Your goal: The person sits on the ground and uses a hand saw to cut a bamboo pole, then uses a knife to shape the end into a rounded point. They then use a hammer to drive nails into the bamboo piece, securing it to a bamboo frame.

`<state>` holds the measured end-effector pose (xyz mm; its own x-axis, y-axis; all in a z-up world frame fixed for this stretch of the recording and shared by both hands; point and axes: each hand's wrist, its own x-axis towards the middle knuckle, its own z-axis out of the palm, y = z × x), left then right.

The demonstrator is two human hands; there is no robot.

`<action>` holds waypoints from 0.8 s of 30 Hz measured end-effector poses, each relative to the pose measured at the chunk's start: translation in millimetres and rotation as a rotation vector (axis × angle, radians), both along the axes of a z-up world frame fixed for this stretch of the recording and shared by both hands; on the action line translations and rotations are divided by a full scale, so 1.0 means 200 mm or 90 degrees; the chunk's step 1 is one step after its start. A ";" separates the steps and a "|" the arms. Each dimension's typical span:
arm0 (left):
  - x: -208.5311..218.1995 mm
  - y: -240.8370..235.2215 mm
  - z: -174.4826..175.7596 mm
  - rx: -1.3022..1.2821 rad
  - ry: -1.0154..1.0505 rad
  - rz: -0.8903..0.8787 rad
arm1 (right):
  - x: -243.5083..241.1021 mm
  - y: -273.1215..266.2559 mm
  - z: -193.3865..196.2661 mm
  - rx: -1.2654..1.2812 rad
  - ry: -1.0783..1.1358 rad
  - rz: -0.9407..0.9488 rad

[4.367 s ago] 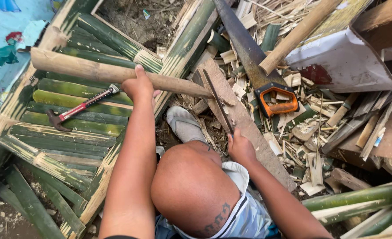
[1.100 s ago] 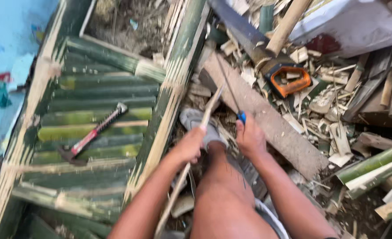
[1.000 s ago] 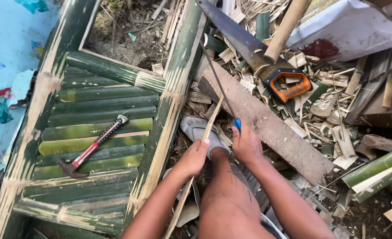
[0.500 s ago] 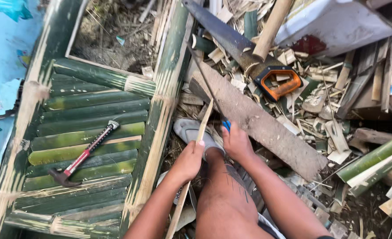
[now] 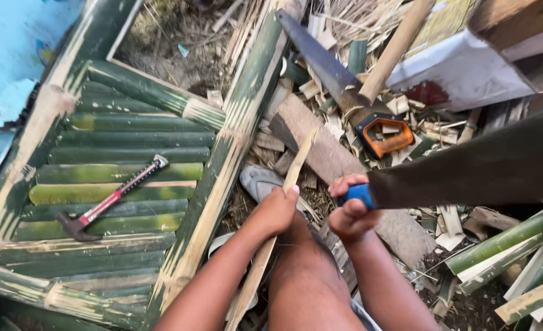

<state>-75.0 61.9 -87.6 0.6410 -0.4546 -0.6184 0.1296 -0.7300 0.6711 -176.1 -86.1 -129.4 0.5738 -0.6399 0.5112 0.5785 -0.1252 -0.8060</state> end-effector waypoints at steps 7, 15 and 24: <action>-0.10 0.05 0.09 0.095 -0.077 -0.084 | 0.04 -0.08 -0.29 -0.234 0.765 -0.023; -0.06 0.10 -0.05 0.000 -0.011 -0.020 | -0.06 -0.04 0.15 0.025 0.099 0.025; -0.09 0.09 0.09 0.102 -0.064 -0.091 | 0.02 -0.03 -0.36 -0.406 0.754 -0.102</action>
